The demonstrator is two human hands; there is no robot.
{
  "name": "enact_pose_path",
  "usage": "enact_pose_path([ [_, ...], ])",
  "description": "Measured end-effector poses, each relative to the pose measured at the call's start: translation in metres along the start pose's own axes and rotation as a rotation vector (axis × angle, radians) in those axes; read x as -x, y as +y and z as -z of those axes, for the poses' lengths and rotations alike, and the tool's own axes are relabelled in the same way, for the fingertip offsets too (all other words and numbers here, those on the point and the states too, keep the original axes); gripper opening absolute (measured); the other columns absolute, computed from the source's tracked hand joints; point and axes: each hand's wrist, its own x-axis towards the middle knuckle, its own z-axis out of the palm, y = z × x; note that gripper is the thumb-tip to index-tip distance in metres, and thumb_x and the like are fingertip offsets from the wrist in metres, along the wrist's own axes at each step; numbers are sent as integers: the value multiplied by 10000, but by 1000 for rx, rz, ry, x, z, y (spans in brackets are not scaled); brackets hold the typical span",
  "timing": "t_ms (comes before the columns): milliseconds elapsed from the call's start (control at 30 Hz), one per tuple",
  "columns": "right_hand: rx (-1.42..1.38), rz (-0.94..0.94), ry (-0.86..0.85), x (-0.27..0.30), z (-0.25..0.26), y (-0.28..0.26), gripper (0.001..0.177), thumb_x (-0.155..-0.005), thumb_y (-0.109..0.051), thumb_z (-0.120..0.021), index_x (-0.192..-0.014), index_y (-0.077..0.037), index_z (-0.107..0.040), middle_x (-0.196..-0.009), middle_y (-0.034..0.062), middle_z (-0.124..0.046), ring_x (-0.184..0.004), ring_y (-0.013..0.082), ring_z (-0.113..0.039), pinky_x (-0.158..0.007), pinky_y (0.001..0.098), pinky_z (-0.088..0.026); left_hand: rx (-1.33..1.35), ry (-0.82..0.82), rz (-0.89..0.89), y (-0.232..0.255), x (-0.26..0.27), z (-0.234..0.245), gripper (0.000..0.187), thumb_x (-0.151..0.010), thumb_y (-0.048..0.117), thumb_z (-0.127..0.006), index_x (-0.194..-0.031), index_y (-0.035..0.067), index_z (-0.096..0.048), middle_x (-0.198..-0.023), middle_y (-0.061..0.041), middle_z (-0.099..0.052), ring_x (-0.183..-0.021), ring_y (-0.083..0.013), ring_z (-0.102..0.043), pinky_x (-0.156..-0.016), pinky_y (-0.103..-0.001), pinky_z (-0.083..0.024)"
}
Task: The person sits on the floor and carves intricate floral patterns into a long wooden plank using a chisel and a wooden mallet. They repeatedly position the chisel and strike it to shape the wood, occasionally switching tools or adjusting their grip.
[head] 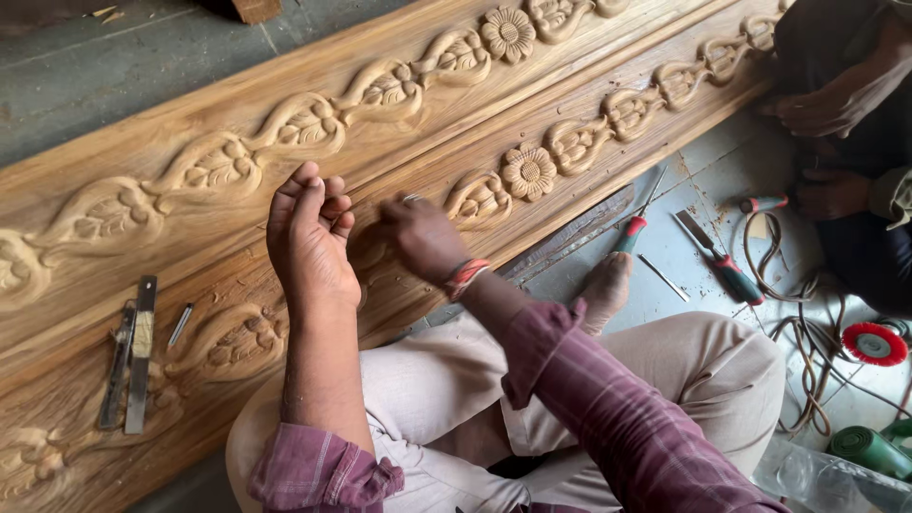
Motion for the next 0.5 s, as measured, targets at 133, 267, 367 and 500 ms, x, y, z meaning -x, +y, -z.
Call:
enact_pose_path([
  [133, 19, -238, -96, 34, 28, 19, 200, -864, -107, -678, -1005, -125, -819, -903, 103, -631, -853, 304, -615, -716, 435, -534, 27, -8, -37, -1, 0, 10, 138, -986, 122, -652, -1118, 126, -691, -914, -4, -727, -766, -73, -634, -697, -218, -499],
  [267, 97, -269, -186, 73, 47, 13, 109, -958, -102, -681, -990, -91, -784, -987, 86, -665, -851, 276, -656, -700, 402, -553, -26, -38, -6, -8, -3, 6, 141, -986, 123, -647, -1121, 120, -690, -915, -4, -727, -769, -71, -638, -691, -222, -509],
  [367, -404, -228, -355, 91, 71, 15, 172, -927, -195, -721, -1036, -77, -783, -964, 68, -710, -843, 225, -702, -731, 359, -569, -85, -62, 5, -9, -4, 8, 134, -989, 122, -643, -1116, 119, -686, -909, -7, -729, -758, -68, -636, -668, -216, -503],
  [500, -710, -587, -201, 115, 100, 7, 345, -936, -318, -688, -1155, -69, -784, -946, 53, -754, -826, 151, -700, -730, 298, -560, -225, -160, -30, -14, 2, 6, 128, -1004, 120, -658, -1128, 107, -684, -914, -35, -715, -748, -81, -619, -628, -213, -475],
])
